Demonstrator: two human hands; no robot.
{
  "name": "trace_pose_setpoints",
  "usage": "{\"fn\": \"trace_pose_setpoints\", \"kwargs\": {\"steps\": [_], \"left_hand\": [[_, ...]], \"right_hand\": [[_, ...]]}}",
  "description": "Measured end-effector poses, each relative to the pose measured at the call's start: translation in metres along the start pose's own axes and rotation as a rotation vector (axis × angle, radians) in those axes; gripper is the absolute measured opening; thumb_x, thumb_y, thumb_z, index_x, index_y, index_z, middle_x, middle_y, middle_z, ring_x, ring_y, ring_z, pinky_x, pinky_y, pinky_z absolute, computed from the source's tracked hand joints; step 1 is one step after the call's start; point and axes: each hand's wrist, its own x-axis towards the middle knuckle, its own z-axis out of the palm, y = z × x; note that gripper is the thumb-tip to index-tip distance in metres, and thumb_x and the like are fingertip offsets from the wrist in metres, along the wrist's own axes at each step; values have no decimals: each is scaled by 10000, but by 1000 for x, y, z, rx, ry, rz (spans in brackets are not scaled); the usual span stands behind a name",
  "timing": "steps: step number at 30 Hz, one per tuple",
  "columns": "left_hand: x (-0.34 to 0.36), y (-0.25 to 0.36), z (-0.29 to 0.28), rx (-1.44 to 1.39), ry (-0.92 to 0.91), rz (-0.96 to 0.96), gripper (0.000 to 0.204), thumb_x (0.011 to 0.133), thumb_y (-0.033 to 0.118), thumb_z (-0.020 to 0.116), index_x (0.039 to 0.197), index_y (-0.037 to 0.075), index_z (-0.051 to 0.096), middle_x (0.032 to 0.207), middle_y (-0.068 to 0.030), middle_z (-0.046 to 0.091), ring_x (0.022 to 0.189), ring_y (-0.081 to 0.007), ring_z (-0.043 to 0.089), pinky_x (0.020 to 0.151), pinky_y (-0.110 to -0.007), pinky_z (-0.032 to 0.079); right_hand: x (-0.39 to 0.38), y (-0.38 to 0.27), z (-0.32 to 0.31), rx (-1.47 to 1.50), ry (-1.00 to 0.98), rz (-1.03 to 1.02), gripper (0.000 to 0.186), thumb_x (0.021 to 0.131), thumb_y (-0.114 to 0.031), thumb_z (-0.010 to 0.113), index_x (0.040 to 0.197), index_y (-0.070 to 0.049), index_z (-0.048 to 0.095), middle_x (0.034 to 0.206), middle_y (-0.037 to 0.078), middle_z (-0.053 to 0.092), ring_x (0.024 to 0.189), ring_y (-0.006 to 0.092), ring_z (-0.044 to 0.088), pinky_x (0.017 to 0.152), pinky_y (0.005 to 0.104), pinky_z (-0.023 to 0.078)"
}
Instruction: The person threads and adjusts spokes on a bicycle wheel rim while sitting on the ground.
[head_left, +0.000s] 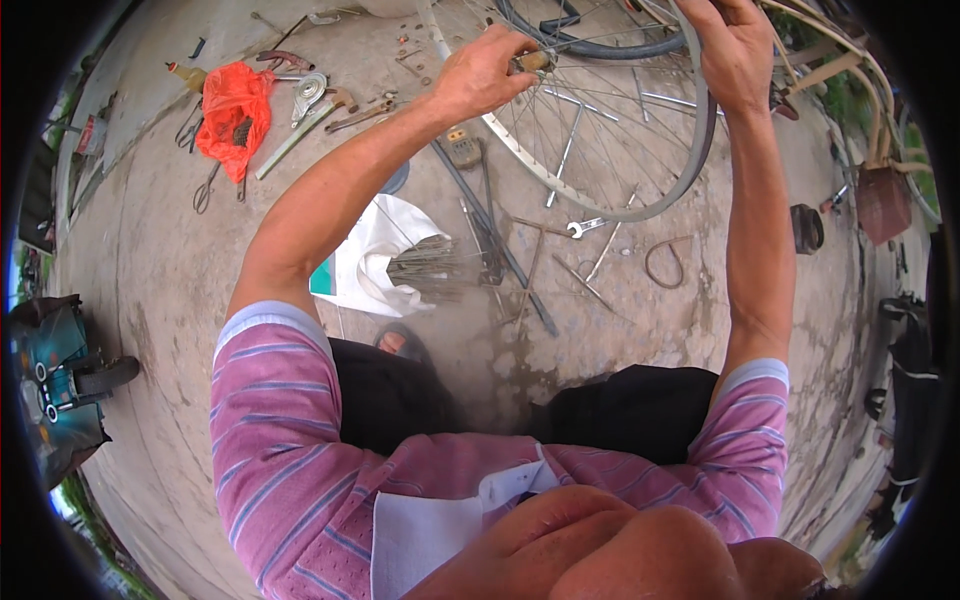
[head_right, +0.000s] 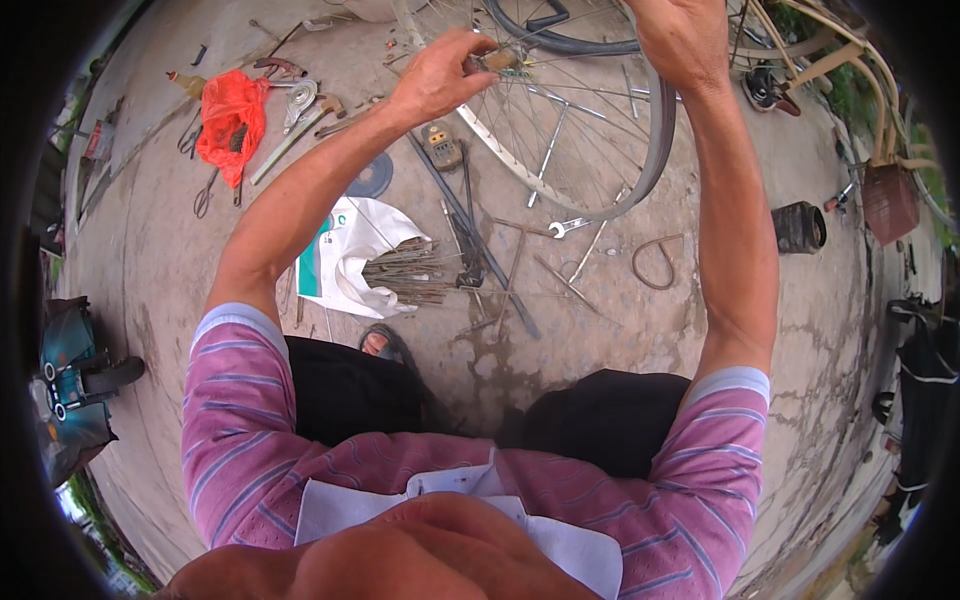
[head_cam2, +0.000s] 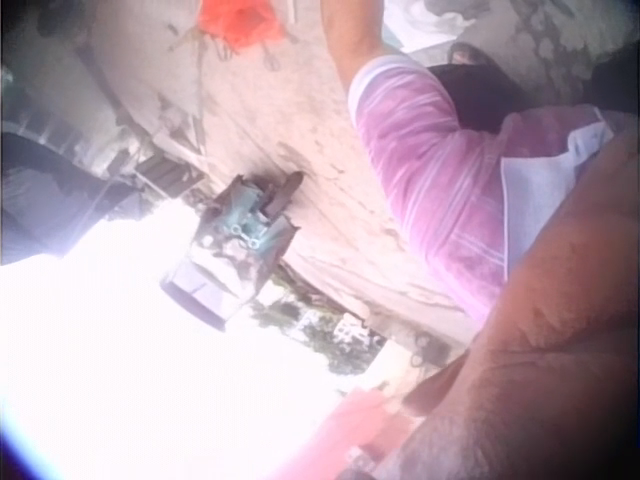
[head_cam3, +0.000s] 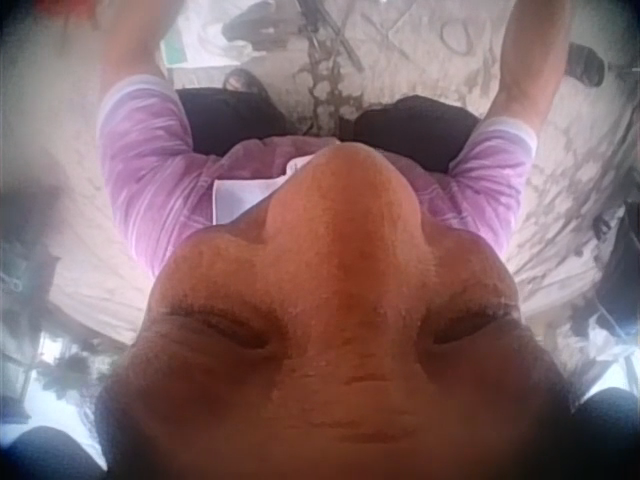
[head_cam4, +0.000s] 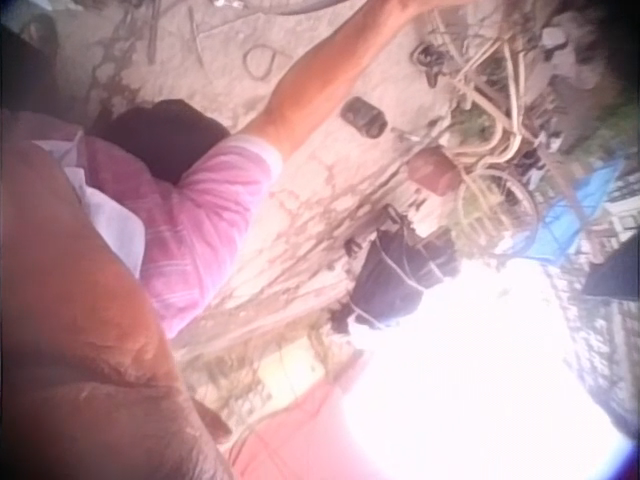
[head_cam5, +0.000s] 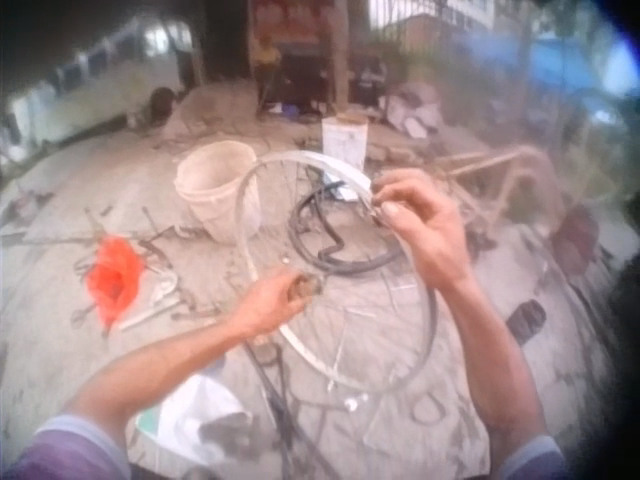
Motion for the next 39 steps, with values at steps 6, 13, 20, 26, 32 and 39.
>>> {"fn": "trace_pose_setpoints", "kwargs": {"steps": [6, 13, 20, 26, 32, 39], "left_hand": [[9, -2, 5, 104, 31, -11, 306, 909, 338, 720, 1117, 114, 706, 1119, -106, 655, 984, -342, 672, 855, -441, 543], [4, 37, -1, 100, 106, 31, 247, 943, 256, 729, 1111, 75, 702, 990, -77, 658, 840, -255, 685, 746, -395, 536], [2, 86, 8, -43, 63, 436, 215, 895, 204, 748, 1102, 152, 720, 1206, -94, 635, 915, -312, 689, 781, -428, 559], [-1, 101, 21, -48, -44, 442, 207, 876, 164, 768, 1082, 162, 748, 1211, -79, 647, 888, -269, 685, 763, -407, 558], [-1, 102, 15, 37, -96, 512, 262, 881, -6, 722, 1134, 62, 736, 1184, -138, 653, 1030, -296, 684, 849, -359, 557], [-3, 100, 17, -34, -98, 457, 224, 873, 80, 743, 1095, 112, 752, 1189, -105, 670, 1031, -304, 656, 859, -397, 536]], "right_hand": [[1, 0, -1, -86, -6, -70, 115, 940, -72, 661, 993, 16, 712, 1191, 83, 624, 1039, 152, 602, 861, 282, 501], [2, 1, -3, -88, -44, -76, 126, 945, -80, 669, 1017, 11, 717, 1159, 78, 658, 1040, 144, 607, 891, 281, 491], [3, 6, -2, 402, -3, 233, 165, 984, -106, 642, 1079, 8, 714, 1011, 40, 717, 899, 96, 644, 818, 250, 523], [5, 2, 9, 481, 94, 276, 195, 962, -156, 689, 1073, -1, 733, 949, 25, 730, 847, 74, 646, 755, 241, 521], [2, -9, 11, 368, 135, 203, 248, 946, -210, 689, 1033, 17, 741, 918, 40, 735, 849, 91, 643, 775, 274, 520], [1, -14, 14, 319, 162, 204, 291, 921, -248, 713, 1029, 20, 745, 936, 87, 748, 863, 119, 663, 788, 293, 530]]}}
